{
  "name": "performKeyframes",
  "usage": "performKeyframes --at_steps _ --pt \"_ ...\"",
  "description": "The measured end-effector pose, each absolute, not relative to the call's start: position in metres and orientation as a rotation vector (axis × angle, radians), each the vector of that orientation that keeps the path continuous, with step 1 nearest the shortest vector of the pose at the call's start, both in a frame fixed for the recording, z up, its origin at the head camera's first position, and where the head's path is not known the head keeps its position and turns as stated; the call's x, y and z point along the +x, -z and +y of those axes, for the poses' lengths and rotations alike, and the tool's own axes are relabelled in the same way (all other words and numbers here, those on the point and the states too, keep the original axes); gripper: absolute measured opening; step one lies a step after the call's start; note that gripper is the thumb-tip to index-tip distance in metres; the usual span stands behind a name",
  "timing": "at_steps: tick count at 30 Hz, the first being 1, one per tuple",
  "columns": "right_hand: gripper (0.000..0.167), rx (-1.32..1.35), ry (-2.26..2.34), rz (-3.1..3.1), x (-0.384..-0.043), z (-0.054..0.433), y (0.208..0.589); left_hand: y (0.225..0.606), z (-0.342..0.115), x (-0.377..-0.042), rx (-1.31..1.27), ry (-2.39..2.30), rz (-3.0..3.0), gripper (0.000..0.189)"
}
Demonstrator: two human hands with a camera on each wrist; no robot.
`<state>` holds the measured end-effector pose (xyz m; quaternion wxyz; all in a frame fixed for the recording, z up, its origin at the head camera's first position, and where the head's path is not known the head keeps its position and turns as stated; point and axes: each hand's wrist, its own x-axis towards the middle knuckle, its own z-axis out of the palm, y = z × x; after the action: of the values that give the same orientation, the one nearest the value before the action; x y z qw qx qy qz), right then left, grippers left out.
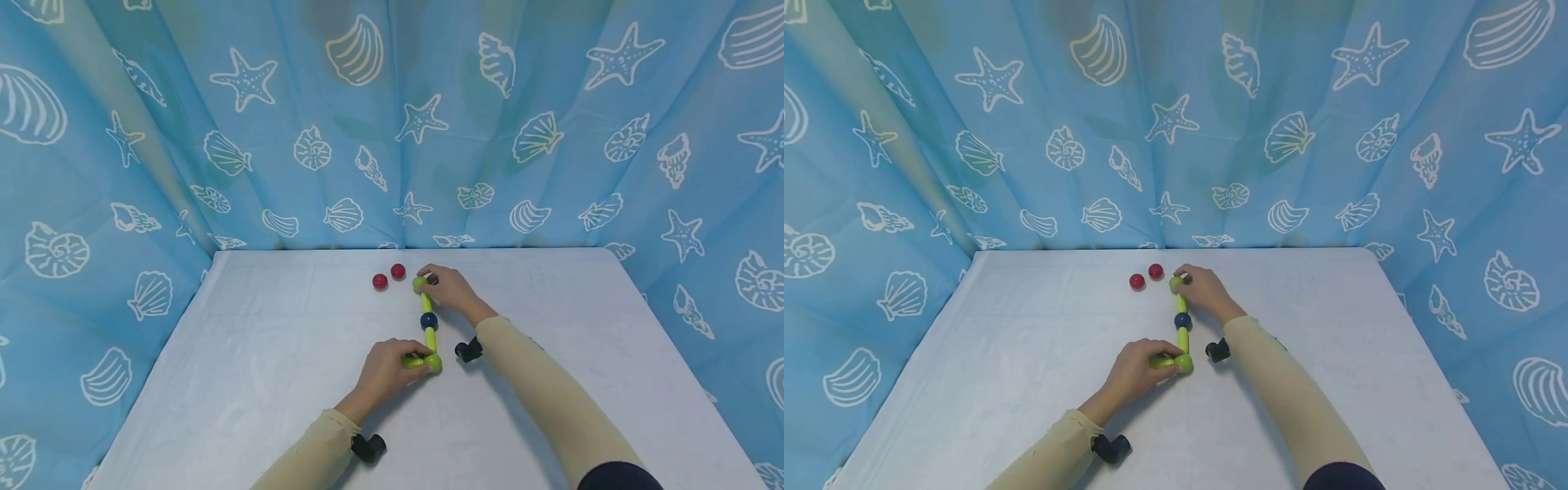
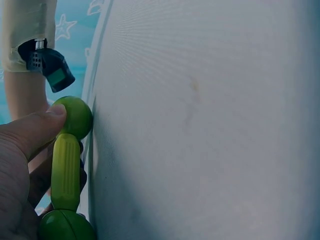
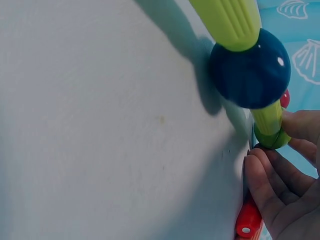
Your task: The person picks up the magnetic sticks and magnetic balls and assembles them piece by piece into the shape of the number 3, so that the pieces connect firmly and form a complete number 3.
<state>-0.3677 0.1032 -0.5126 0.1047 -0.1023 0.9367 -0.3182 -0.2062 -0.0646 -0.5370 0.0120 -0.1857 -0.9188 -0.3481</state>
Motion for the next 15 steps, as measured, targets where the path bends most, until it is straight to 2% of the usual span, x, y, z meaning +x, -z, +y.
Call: performKeyframes --at_steps 15 --pt "0.035 -0.308 0.924 2.761 -0.366 0.116 0.516 0.534 -0.064 -0.205 -0.561 1.111 -2.887 0.027"
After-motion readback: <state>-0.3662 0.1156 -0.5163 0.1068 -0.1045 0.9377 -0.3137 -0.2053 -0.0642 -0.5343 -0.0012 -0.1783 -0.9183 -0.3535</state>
